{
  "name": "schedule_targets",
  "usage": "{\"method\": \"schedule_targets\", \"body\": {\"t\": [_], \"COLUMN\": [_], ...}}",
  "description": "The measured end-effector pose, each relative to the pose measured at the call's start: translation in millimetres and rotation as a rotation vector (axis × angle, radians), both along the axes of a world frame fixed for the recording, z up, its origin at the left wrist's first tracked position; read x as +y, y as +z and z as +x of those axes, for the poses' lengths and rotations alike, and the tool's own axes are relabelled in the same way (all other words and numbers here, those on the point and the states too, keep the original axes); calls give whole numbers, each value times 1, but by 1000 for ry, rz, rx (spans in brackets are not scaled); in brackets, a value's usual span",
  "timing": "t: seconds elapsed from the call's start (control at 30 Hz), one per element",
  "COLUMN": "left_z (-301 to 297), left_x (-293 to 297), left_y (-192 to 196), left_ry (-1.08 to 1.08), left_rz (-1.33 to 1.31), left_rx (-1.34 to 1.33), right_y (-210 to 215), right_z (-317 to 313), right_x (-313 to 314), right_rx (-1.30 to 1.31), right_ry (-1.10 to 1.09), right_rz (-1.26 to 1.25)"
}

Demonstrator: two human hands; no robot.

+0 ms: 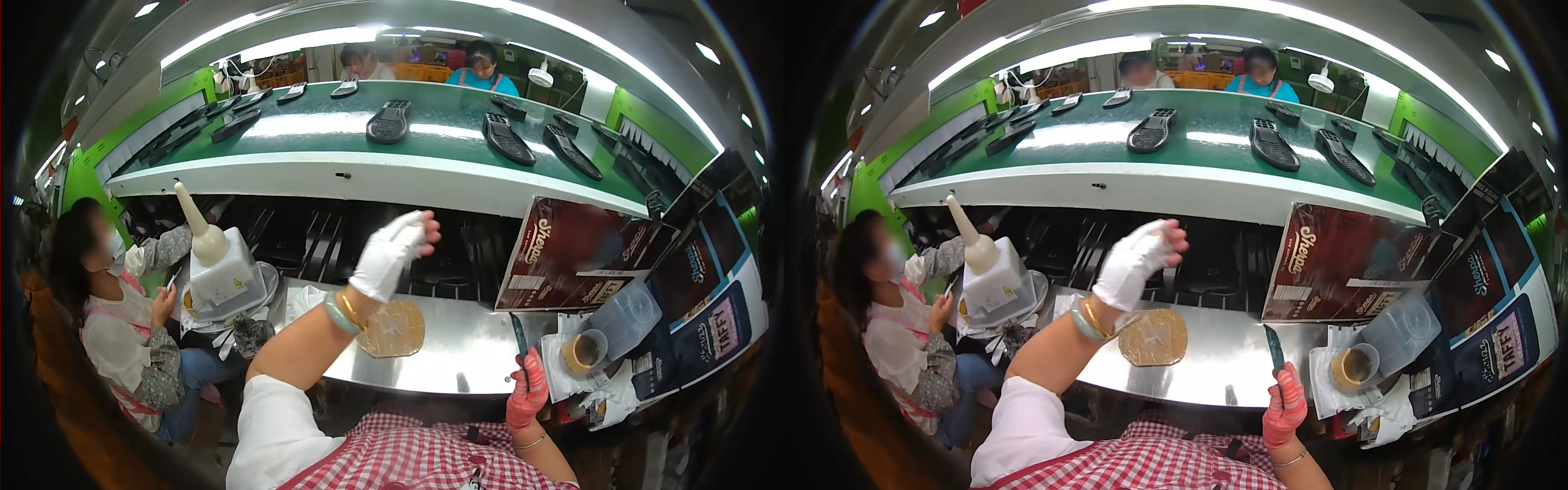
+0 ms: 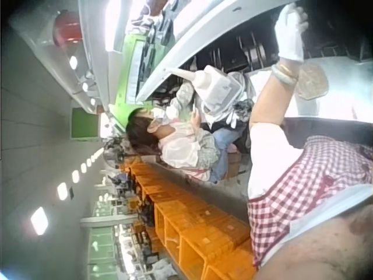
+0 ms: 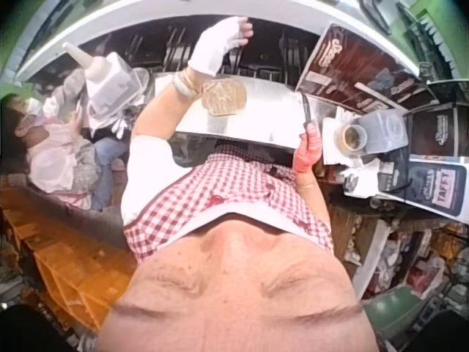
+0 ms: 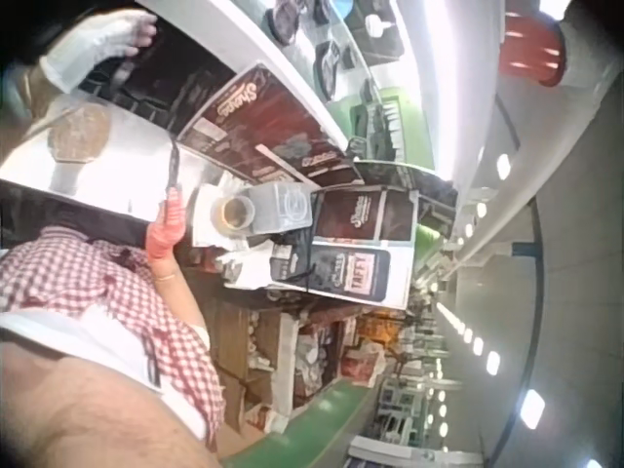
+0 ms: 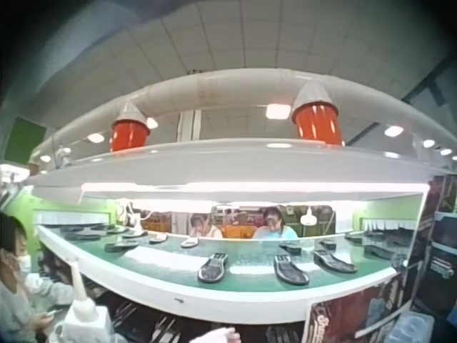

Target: The person applies a dark liquid adhesive to the bottom of black shoe soles using a small brush. They repeatedly dip the brush into a container of glue and spread it across the textured surface of each sole, handling the items one at a time on a metal workbench.

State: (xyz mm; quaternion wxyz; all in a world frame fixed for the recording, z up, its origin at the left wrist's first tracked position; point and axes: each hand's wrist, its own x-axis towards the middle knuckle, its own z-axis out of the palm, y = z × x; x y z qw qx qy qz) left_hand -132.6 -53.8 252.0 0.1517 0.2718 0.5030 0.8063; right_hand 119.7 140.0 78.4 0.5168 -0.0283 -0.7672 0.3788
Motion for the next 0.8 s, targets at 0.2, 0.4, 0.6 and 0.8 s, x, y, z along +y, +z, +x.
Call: {"method": "schedule_targets", "body": {"t": [0.2,0.4,0.6,0.8], "left_z": [-163,-292,-293,-274], "left_x": [-101,-211,-215,-212], "left_y": [26,63,74,74], "left_ry": [1069,1383,1296,1309], "left_rz": [-303,-1151,-1426,-1476], "left_rx": [813,504,335,324], "right_y": [-46,-64,-57,-63], "right_z": [-3,-25,-40,-41], "right_x": [13,8,-9,-5], "right_rx": [-180,-420,-429,-449], "right_ry": [-3,-34,-156,-219], "right_rz": [-116,111,95,332]}}
